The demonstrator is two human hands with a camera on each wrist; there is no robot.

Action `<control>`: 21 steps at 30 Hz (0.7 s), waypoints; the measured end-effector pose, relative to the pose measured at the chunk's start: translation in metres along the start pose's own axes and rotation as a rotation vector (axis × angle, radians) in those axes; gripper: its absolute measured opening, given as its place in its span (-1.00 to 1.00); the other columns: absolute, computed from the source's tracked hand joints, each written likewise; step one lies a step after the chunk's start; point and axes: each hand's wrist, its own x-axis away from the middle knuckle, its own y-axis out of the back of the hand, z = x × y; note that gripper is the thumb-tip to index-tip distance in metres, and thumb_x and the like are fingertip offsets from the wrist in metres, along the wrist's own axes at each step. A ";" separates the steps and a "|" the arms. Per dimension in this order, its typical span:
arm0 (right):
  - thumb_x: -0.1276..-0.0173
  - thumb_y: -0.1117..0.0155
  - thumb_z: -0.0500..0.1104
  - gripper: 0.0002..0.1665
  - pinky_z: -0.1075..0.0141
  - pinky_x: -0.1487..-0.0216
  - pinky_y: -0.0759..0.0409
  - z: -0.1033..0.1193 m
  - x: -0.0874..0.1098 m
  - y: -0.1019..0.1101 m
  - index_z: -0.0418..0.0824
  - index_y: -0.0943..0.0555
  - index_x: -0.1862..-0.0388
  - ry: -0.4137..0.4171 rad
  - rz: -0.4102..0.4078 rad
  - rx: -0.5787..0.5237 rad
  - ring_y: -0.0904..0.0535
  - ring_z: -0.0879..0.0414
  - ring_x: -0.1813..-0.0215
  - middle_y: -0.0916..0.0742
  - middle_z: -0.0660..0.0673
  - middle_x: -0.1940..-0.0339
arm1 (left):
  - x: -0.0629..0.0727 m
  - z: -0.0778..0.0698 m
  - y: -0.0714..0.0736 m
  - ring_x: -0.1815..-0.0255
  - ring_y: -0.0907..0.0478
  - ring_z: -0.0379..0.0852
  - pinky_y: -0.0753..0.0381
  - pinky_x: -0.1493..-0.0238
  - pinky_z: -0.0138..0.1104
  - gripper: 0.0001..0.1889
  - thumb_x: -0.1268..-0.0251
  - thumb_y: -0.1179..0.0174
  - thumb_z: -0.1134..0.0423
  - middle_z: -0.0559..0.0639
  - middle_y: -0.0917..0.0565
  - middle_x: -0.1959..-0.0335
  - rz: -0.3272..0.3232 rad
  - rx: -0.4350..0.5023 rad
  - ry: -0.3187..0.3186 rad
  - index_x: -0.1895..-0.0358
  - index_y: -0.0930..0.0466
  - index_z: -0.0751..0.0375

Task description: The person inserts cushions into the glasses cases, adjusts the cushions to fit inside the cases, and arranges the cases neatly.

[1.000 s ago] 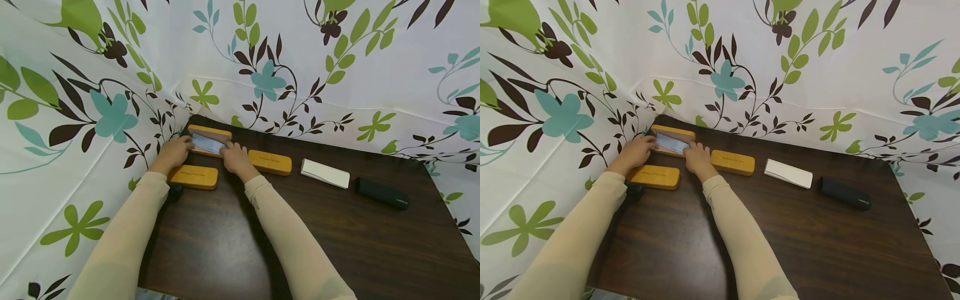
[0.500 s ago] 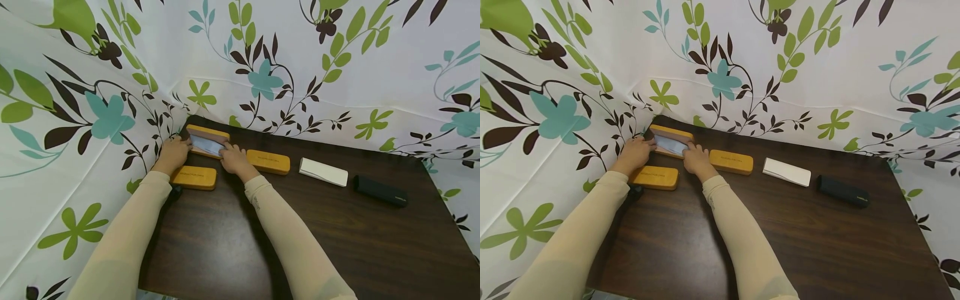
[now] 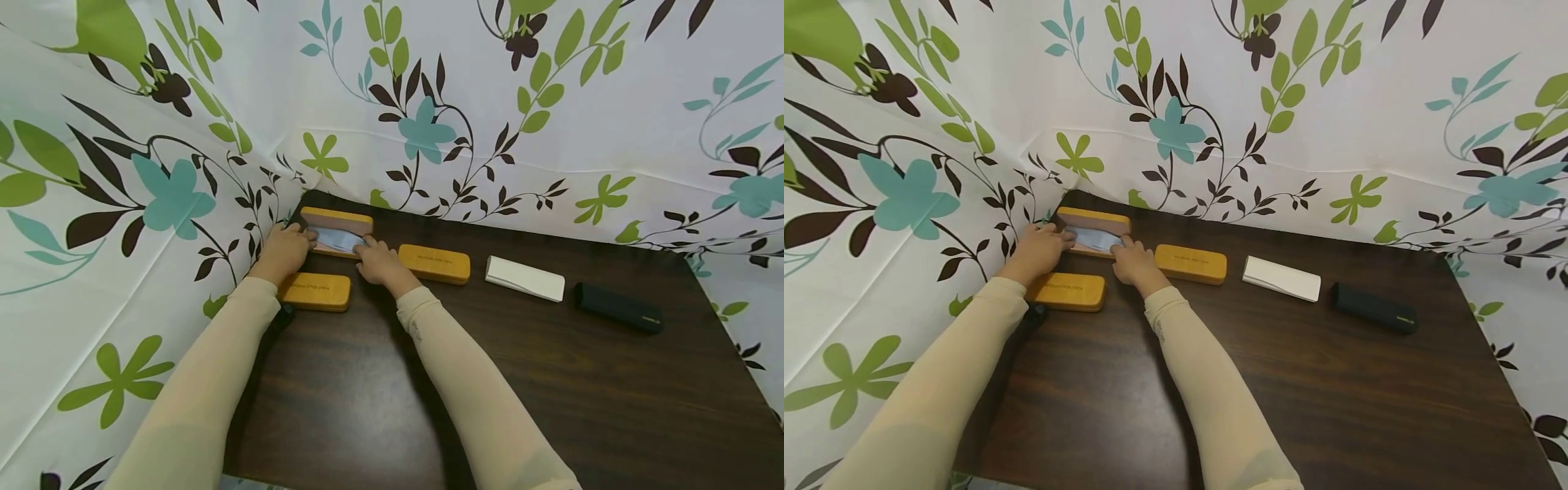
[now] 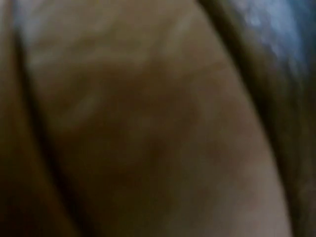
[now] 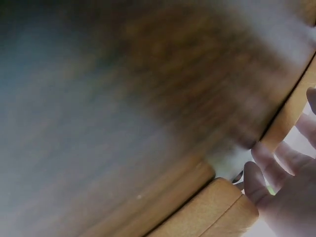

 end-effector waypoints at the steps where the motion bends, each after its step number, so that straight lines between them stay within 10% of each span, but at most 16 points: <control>1: -0.65 -0.02 0.01 -0.44 -0.14 -0.43 -0.33 0.000 0.000 0.000 0.05 -0.33 -0.56 -0.001 0.008 -0.009 -0.20 -0.16 -0.56 -0.15 -0.09 -0.67 | 0.000 0.000 0.000 -0.12 -0.45 0.13 -0.40 -0.21 0.16 -0.66 -0.58 0.02 0.37 0.05 -0.67 -0.19 0.003 0.014 -0.006 -0.22 -0.69 0.15; 21: -0.65 -0.03 -0.02 -0.43 -0.08 -0.39 -0.42 -0.004 0.000 0.002 0.01 -0.31 -0.57 -0.001 0.018 -0.041 -0.17 -0.15 -0.57 -0.05 -0.04 -0.70 | 0.005 0.004 0.039 -0.29 -0.42 0.35 -0.30 -0.34 0.25 -0.60 -0.55 0.08 0.41 0.32 -0.62 -0.19 0.253 0.227 -0.003 -0.33 -0.55 0.27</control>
